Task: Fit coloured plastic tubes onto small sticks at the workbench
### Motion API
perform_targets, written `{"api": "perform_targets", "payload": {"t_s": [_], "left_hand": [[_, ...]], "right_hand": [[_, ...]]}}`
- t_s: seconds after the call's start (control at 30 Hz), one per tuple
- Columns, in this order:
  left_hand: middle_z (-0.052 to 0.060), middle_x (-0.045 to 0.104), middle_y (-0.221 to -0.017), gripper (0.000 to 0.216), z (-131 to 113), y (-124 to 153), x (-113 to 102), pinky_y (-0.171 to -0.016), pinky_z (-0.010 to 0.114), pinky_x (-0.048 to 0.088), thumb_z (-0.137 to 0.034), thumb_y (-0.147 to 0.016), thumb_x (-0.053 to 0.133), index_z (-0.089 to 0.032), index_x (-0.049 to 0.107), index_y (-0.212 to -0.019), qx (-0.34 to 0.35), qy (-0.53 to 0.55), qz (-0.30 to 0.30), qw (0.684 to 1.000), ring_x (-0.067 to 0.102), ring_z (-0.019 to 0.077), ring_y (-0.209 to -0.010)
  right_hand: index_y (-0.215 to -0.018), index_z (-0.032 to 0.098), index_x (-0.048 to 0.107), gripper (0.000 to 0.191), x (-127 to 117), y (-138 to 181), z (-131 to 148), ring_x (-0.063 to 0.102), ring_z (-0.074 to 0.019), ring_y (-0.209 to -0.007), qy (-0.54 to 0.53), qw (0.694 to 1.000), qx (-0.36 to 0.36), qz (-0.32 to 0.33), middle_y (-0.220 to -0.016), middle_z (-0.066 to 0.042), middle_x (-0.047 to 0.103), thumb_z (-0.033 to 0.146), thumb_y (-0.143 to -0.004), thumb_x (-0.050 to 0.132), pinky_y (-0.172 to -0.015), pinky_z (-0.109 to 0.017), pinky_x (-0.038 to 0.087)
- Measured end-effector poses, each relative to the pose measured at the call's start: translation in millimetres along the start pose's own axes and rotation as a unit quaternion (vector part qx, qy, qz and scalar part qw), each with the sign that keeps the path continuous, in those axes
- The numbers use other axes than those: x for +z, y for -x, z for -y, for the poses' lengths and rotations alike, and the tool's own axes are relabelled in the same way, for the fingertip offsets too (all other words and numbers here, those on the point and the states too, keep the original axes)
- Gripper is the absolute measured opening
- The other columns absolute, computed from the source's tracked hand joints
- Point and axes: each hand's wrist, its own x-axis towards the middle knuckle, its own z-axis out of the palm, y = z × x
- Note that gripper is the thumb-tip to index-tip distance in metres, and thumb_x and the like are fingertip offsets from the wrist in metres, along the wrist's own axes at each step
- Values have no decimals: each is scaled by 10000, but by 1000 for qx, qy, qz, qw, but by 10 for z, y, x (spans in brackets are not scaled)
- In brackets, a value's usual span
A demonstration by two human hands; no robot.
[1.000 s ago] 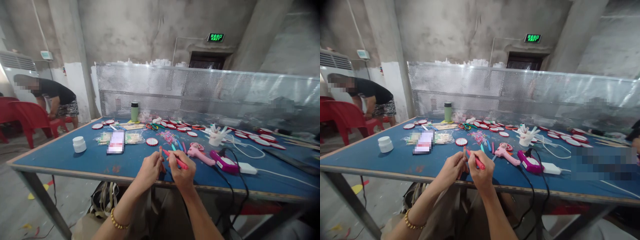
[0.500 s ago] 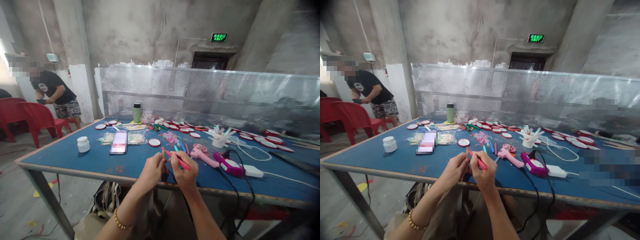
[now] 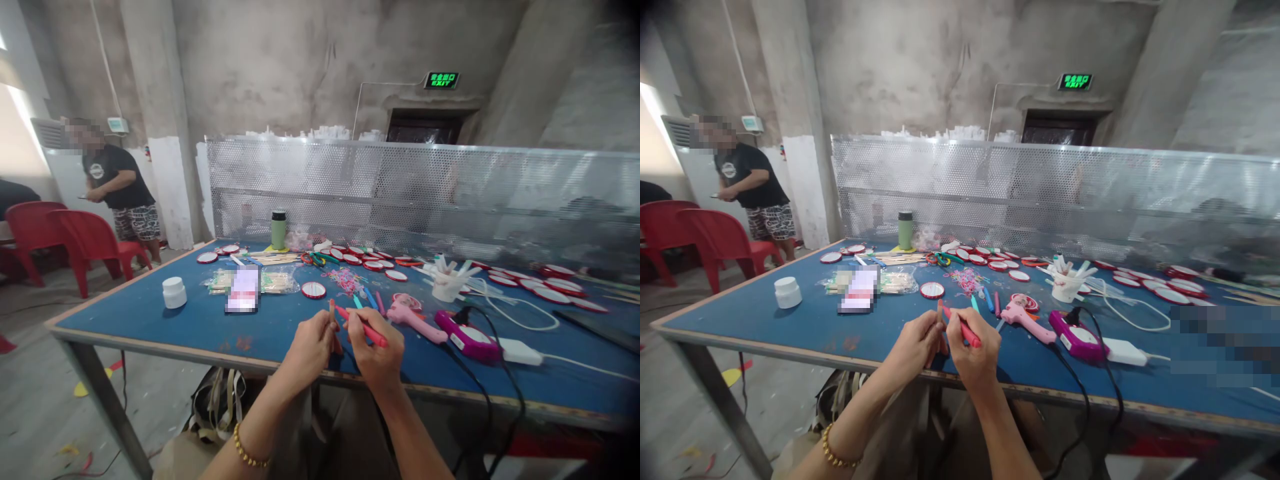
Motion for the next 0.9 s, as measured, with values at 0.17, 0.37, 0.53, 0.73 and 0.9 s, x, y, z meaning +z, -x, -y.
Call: {"api": "perform_targets", "payload": {"t_s": [0.17, 0.37, 0.53, 0.73, 0.9], "left_hand": [[-9, 623, -599, 246, 2, 4, 4, -582, 229, 388, -303, -978, 398, -202, 501, -779, 3, 2, -3, 1000, 544, 126, -542], [-11, 621, -592, 236, 0, -9, -1, -587, 231, 392, -292, -972, 405, -201, 498, -775, 2, 3, -4, 1000, 540, 125, -534], [-8, 630, -601, 232, 12, -12, 7, -580, 231, 390, -302, -971, 406, -202, 497, -783, -1, 8, -2, 1000, 539, 125, -530], [-11, 631, -607, 233, 13, 7, 0, -570, 227, 383, -314, -970, 408, -198, 506, -792, 0, 5, -1, 1000, 532, 122, -522], [-17, 617, -592, 230, 11, 7, -14, -579, 226, 382, -305, -971, 409, -198, 501, -789, 7, -7, 0, 1000, 531, 121, -528]], "right_hand": [[-822, 190, 670, 184, 9, 6, -10, 628, -108, -521, -3, 1000, -2, -3, -657, 19, 681, 191, -958, 546, -567, -218, 500], [-828, 193, 674, 188, 1, -3, -1, 642, -110, -539, -4, 1000, -2, -3, -661, 17, 690, 190, -961, 541, -573, -217, 502], [-831, 198, 673, 184, 5, 8, -8, 645, -116, -547, -6, 1000, 3, -3, -670, 8, 694, 192, -960, 541, -562, -224, 503], [-821, 192, 669, 181, 11, 44, -35, 633, -119, -543, -7, 1000, 18, -13, -664, 6, 686, 195, -955, 548, -562, -228, 496], [-818, 189, 670, 181, 7, 54, -39, 621, -119, -542, -9, 1000, 23, -4, -653, 7, 671, 201, -953, 549, -563, -229, 489]]}}
